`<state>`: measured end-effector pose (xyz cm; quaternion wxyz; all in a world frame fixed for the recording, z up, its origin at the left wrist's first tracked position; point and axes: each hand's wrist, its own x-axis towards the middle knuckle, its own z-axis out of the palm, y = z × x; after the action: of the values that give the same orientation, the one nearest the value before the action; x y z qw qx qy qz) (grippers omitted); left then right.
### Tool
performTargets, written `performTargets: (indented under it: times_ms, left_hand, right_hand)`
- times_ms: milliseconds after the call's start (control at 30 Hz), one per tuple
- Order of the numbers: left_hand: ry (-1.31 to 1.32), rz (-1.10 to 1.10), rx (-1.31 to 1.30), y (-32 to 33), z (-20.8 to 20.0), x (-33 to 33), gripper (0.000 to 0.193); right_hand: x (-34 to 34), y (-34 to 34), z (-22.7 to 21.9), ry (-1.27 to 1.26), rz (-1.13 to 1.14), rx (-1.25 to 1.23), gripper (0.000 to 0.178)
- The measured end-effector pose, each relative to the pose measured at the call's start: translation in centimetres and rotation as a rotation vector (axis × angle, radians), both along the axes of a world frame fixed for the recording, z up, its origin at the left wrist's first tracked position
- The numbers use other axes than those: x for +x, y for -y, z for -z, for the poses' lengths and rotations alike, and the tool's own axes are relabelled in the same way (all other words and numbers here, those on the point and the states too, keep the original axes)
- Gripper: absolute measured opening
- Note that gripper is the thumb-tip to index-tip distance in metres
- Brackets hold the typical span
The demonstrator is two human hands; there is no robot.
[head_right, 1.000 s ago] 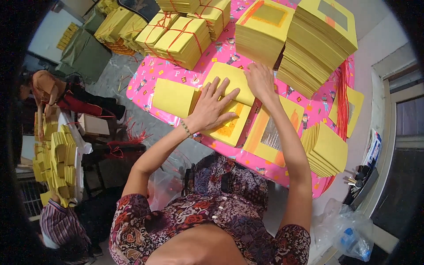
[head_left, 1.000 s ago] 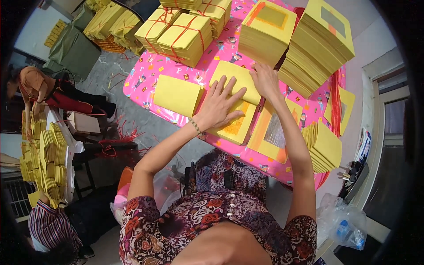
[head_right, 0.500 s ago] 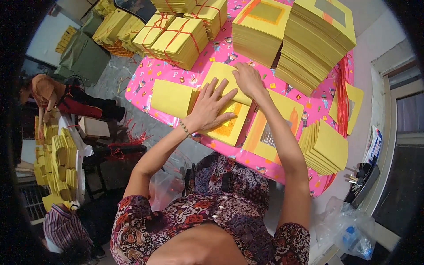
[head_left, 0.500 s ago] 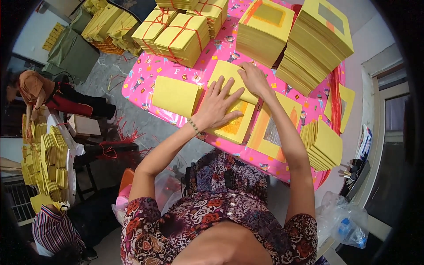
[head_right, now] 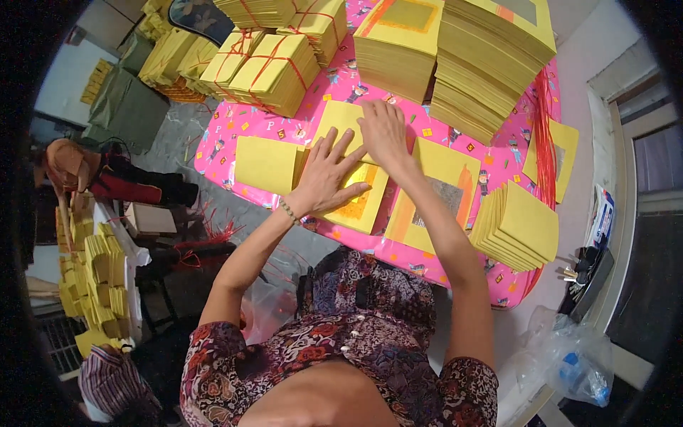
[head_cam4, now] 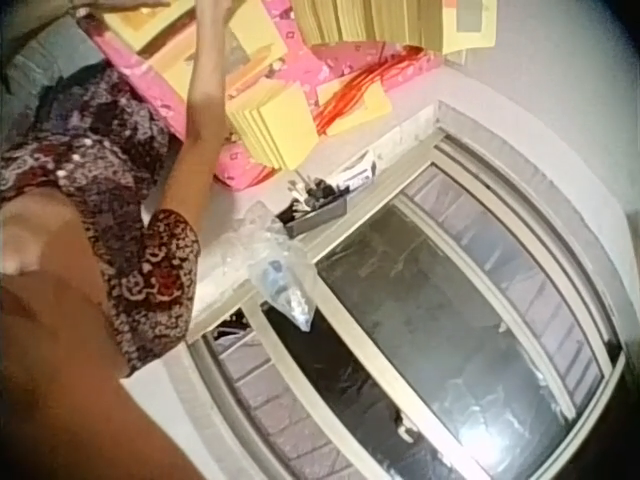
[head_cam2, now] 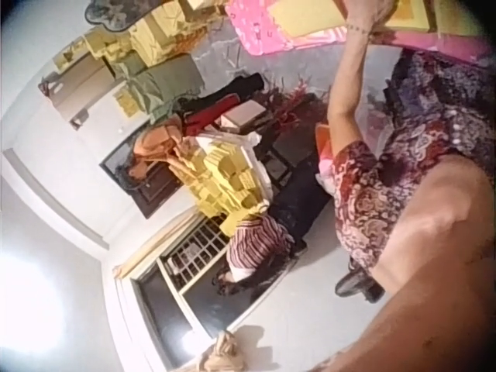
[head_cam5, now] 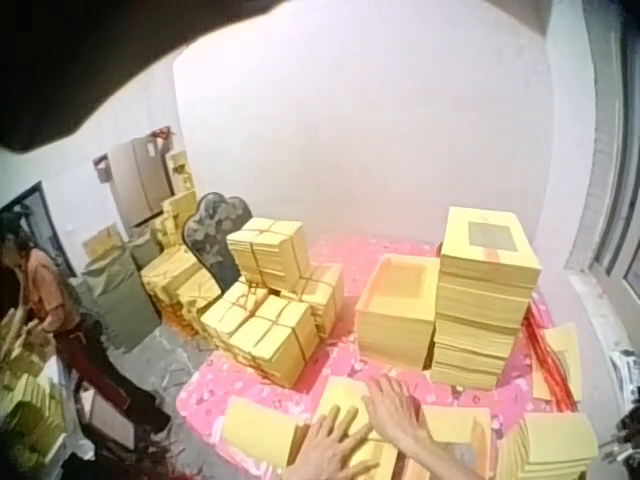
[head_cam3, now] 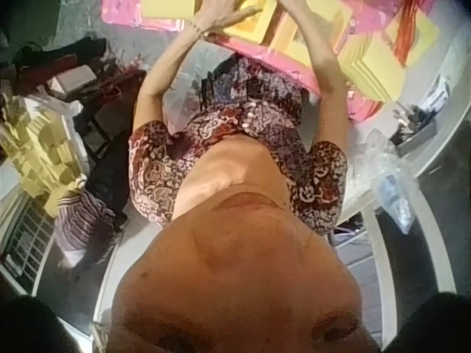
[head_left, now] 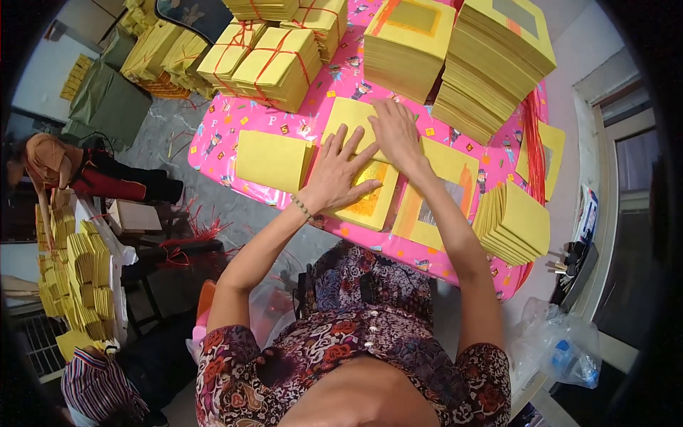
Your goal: Folding and stacking sheets of joss paper at a work table.
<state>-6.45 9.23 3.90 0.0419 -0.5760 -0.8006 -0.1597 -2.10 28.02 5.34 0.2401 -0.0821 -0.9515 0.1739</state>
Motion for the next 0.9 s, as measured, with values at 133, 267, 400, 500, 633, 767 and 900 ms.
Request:
performTargets:
  times_ms: [133,267,400,500,633,767,900]
  left_hand:
    - [-0.009,-0.001,-0.011,0.1,0.2,-0.1,0.073]
    - [0.028,0.01,-0.016,0.0,-0.3,0.0,0.072]
    - [0.032,0.013,-0.01,0.2,-0.3,-0.2,0.071]
    - [0.029,0.009,-0.022,0.3,-0.4,-0.3,0.072]
    - [0.03,0.017,-0.027,0.1,-0.2,-0.3,0.073]
    - [0.04,0.03,-0.006,0.3,0.1,-0.4,0.076]
    - [0.011,0.044,-0.026,0.5,-0.1,-0.5,0.082]
  right_hand:
    - [5.4,2.9,0.6,0.046,0.015,0.093,0.041]
    - [8.5,4.3,1.7,0.118,0.014,0.03,0.051]
    - [8.9,4.6,2.3,0.132,-0.021,-0.048,0.055]
    - [9.0,4.7,2.3,0.148,-0.033,-0.06,0.057]
    - [9.5,4.6,2.3,0.185,-0.037,-0.051,0.062]
    - [9.7,4.9,1.9,0.246,-0.039,-0.065,0.065]
    - [9.8,4.8,1.8,0.286,-0.055,-0.102,0.066]
